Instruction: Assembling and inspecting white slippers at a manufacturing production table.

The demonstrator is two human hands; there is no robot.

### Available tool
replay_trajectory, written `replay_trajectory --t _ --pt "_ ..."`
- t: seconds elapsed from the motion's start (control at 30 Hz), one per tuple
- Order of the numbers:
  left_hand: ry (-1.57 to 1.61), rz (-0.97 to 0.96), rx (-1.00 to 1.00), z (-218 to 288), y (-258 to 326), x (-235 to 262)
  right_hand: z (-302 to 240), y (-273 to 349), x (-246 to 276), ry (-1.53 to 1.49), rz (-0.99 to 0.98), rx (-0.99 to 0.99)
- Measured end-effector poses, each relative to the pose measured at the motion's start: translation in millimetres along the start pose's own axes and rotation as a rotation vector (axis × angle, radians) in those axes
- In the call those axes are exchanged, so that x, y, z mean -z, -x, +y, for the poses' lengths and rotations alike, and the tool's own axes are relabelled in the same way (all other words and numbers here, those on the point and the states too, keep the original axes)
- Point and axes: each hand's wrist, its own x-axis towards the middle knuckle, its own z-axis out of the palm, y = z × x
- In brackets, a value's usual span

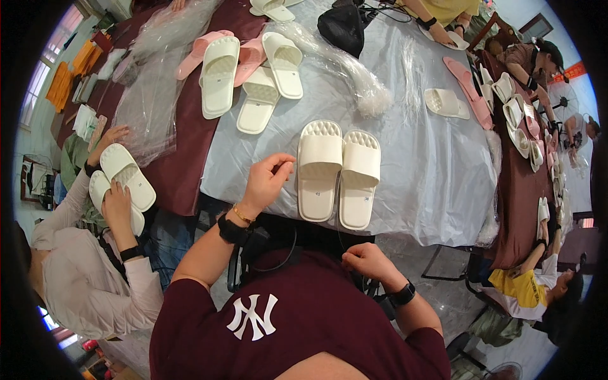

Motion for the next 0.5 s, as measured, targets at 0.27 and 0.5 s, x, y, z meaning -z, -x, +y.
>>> replay_trajectory --t 0.27,0.5 --pt "0.015 -0.022 0.000 -2.9 -6.2 -0.4 -4.8 -6.1 -5.2 0.289 -0.080 -0.054" --pt "0.000 0.018 -0.014 -4.6 -15.2 2.3 -29.6 -6.2 12.9 0.254 0.141 0.124"
